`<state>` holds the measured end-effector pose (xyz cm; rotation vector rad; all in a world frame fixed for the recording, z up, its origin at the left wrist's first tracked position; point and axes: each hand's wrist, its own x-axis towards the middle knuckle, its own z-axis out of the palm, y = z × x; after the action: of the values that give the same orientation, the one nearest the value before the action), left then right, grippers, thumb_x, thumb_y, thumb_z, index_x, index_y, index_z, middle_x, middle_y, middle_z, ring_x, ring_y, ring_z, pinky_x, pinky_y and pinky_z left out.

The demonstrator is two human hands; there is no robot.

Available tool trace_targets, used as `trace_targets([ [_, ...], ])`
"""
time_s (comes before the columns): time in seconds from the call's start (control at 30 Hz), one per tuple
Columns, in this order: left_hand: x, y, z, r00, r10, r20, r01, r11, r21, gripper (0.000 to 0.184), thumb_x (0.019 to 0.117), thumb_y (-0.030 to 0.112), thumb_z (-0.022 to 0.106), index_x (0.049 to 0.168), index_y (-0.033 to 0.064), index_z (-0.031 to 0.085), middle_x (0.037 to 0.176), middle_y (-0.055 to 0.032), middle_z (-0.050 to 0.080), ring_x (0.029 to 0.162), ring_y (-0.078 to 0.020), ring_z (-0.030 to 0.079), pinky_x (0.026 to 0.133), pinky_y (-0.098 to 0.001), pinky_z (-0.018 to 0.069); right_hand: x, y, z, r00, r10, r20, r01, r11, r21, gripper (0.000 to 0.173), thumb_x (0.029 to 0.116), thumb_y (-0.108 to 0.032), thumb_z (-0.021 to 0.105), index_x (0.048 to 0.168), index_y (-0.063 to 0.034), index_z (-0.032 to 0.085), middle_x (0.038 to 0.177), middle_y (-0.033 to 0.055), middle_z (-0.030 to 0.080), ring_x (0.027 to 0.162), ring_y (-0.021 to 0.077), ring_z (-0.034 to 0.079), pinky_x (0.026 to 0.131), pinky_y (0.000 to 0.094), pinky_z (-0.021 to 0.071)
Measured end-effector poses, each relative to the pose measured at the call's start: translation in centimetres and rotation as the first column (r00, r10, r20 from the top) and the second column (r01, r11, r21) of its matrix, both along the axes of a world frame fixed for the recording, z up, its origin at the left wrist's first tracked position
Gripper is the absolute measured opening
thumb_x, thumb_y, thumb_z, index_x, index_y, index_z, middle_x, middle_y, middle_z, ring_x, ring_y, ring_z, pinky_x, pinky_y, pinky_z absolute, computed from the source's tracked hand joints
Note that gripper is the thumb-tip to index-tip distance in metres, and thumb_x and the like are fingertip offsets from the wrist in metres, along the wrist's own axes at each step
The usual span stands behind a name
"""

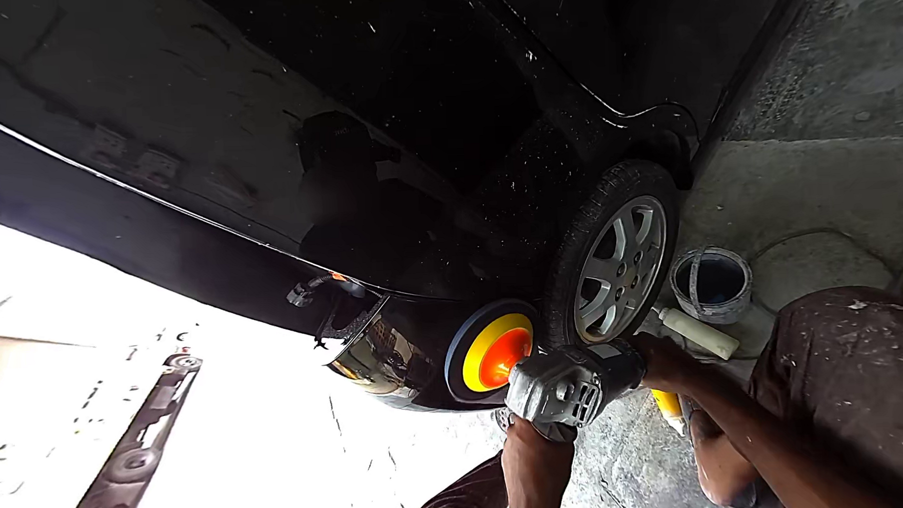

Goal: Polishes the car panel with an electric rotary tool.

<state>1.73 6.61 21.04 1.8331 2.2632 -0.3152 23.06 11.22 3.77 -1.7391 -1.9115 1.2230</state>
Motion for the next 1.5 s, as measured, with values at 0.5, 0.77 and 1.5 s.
trace_targets([
  [0.5,-5.9,-1.9,6.3,0.928,-0.269,0.258,0.200,0.943,0.265,0.071,0.0700,0.056,0.087,0.113,0.0022,0.071,0.100,-0.0067,0.076,0.098,-0.0138,0.071,0.094,-0.0398,0.0567,-3.1,-1.4,5.0,0.992,0.109,-0.059,-0.101,0.988,0.113,0.046,0.0860,-0.025,0.073,0.128,-0.0102,0.065,0.124,0.0133,0.069,0.118,0.0340,0.063,0.101,0.0611,0.0459],
  [0.77,-4.1,-1.5,7.9,0.964,-0.214,0.156,0.187,0.967,0.173,0.076,0.0695,0.065,0.084,0.113,0.0043,0.071,0.101,-0.0097,0.076,0.099,-0.0218,0.072,0.093,-0.0483,0.0557,-2.8,-2.0,5.0,0.979,0.099,-0.180,-0.093,0.995,0.043,0.062,0.0854,-0.016,0.076,0.142,-0.0053,0.054,0.139,0.0189,0.059,0.130,0.0365,0.057,0.108,0.0611,0.0418],
  [1.5,-7.8,-3.2,9.7,0.995,-0.099,0.023,0.077,0.882,0.465,0.042,0.0778,0.035,0.078,0.099,-0.0004,0.072,0.087,-0.0151,0.074,0.087,-0.0307,0.074,0.083,-0.0553,0.0572,-4.9,-6.2,9.1,0.979,0.039,-0.199,-0.007,0.987,0.158,0.043,0.0809,-0.032,0.075,0.117,-0.0121,0.065,0.109,0.0117,0.071,0.108,0.0316,0.068,0.090,0.0589,0.0536],
])
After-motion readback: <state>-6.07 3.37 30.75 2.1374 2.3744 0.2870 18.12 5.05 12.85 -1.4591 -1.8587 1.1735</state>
